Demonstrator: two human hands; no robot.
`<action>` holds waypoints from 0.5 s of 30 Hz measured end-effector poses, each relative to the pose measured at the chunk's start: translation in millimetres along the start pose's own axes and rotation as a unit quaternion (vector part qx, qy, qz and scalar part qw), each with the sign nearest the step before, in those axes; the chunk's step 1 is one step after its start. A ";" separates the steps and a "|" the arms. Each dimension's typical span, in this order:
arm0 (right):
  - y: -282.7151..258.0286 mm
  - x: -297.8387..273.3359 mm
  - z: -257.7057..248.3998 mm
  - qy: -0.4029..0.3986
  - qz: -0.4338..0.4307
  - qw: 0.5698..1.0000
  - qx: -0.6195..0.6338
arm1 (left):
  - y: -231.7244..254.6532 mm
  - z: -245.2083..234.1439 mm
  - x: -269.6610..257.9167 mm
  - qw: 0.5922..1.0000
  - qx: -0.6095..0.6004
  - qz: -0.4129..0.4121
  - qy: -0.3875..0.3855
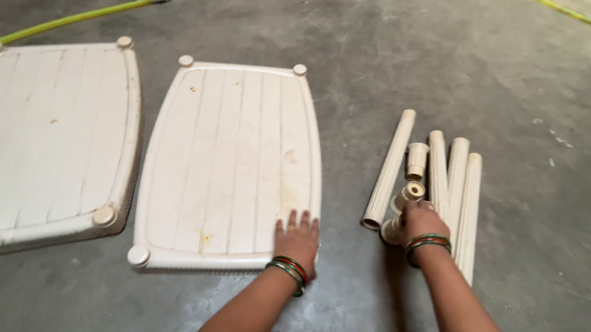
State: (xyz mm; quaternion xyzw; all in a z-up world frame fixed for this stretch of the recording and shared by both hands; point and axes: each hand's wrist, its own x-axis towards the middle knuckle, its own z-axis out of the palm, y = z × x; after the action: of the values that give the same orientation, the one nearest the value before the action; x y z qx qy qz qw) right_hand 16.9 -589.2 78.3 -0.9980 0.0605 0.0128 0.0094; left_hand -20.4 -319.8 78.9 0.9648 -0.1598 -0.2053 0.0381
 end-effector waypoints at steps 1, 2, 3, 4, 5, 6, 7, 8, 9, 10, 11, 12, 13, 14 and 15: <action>-4.4 0.4 -9.5 -0.015 0.027 0.999 0.035 | -11.9 4.5 -1.9 1.000 0.007 -0.021 0.015; -11.3 4.6 -18.6 -0.027 0.053 0.996 0.070 | -21.7 8.4 -3.9 0.998 0.016 -0.044 0.032; -17.4 8.3 -25.4 -0.040 0.080 0.991 0.104 | -28.3 13.8 -7.4 0.998 0.015 -0.046 0.028; -26.2 10.9 -26.6 -0.046 0.101 0.979 0.171 | -37.1 19.6 -11.3 0.998 0.018 -0.048 0.023; -33.9 13.7 -24.5 -0.053 0.121 0.963 0.237 | -45.0 25.6 -14.0 0.998 0.021 -0.049 0.019; -35.7 14.8 -20.2 -0.060 0.144 0.941 0.299 | -49.5 32.3 -14.4 0.999 0.016 -0.041 0.022; -42.1 18.0 -11.0 -0.089 0.166 0.865 0.466 | -53.7 39.7 -13.9 0.999 0.011 -0.034 0.025; -50.5 23.1 0.0 -0.114 0.183 0.760 0.613 | -55.5 47.0 -10.9 0.999 0.003 -0.024 0.028; -57.0 26.6 11.4 -0.136 0.195 0.629 0.740 | -57.0 53.9 -5.6 0.999 0.013 -0.016 0.038; -63.9 26.5 23.6 -0.150 0.175 0.548 0.804 | -60.3 60.0 0.7 0.998 0.025 -0.010 0.048; -71.8 24.5 35.1 -0.162 0.153 0.461 0.859 | -65.0 66.1 7.5 0.998 0.038 -0.003 0.057; -76.5 23.9 42.7 -0.171 0.131 0.371 0.903 | -70.0 69.9 19.1 0.995 0.048 0.008 0.083; -81.5 22.3 48.3 -0.183 0.131 0.388 0.894 | -76.6 72.6 31.7 0.992 0.059 0.019 0.109; -85.3 17.9 52.1 -0.193 0.133 0.405 0.884 | -80.7 77.6 41.2 0.988 0.069 0.032 0.135; -89.9 14.9 53.5 -0.203 0.136 0.422 0.873 | -85.9 81.8 50.3 0.988 0.069 0.031 0.137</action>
State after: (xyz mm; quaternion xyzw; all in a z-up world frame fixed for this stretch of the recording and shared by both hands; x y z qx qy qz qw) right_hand 41.2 -500.7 26.0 -0.4020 0.1701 0.1567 0.8860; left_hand 14.8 -255.5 -27.1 0.9788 -0.1964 -0.0580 -0.0009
